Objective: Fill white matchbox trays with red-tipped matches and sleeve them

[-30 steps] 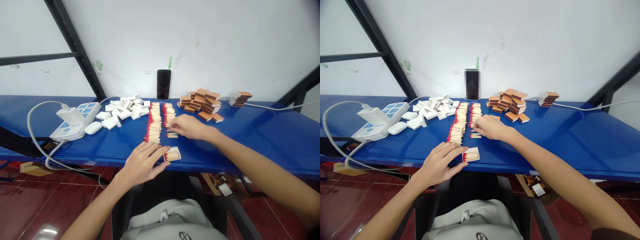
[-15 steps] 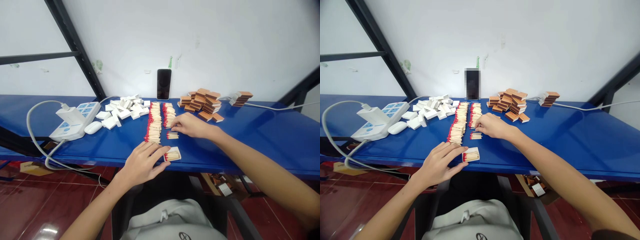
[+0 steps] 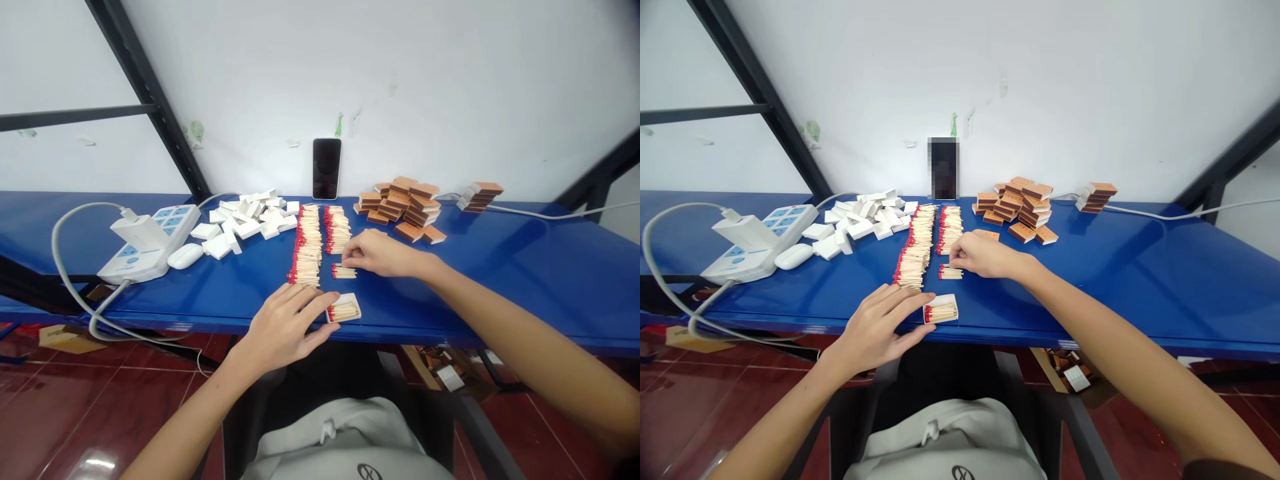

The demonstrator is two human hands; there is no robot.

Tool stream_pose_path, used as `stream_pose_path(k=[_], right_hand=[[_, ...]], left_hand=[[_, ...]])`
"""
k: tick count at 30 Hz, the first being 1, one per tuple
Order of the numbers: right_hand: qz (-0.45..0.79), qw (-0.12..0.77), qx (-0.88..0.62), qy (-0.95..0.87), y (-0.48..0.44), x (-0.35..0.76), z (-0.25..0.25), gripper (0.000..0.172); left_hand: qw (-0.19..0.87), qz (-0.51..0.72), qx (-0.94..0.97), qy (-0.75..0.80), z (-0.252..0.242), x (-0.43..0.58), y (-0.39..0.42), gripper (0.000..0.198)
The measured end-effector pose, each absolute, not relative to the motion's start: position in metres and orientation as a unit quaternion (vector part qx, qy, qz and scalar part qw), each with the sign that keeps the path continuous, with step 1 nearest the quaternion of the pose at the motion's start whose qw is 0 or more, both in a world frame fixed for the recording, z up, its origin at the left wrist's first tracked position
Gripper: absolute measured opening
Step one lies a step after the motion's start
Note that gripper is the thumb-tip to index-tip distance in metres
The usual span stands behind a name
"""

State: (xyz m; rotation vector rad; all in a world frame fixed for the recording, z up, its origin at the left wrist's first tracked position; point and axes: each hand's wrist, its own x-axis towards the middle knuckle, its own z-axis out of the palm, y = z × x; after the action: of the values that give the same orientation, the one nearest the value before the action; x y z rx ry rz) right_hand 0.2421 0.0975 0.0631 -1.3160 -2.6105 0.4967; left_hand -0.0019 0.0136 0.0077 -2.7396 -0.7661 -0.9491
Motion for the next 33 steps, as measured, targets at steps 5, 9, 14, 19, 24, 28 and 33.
stream_pose_path(k=[5,9,14,19,24,28,33], right_hand=[[0.161,0.092,-0.417,-0.890,0.087,0.248,0.069,0.029],[0.172,0.080,-0.400,-0.896,0.079,0.249,0.067,0.034],[0.167,0.087,-0.385,-0.904,0.082,0.246,0.064,0.024],[0.131,0.038,-0.386,-0.913,0.081,0.241,0.067,0.015],[0.059,0.003,-0.374,-0.926,0.067,0.240,0.062,0.016],[0.080,0.034,-0.380,-0.921,0.064,0.248,0.056,0.016],[0.124,0.099,-0.392,-0.906,0.058,0.251,0.067,0.021]], left_hand=[[0.071,-0.311,-0.912,-0.259,0.008,-0.003,0.014,0.033],[0.073,-0.311,-0.910,-0.262,0.007,-0.002,0.014,0.032],[0.070,-0.312,-0.908,-0.271,0.007,-0.002,0.013,0.031],[0.061,-0.305,-0.911,-0.271,0.008,-0.002,0.013,0.031],[0.059,-0.311,-0.908,-0.274,0.008,-0.002,0.013,0.032],[0.057,-0.319,-0.902,-0.285,0.008,0.000,0.014,0.037],[0.057,-0.329,-0.892,-0.305,0.007,0.000,0.014,0.041]])
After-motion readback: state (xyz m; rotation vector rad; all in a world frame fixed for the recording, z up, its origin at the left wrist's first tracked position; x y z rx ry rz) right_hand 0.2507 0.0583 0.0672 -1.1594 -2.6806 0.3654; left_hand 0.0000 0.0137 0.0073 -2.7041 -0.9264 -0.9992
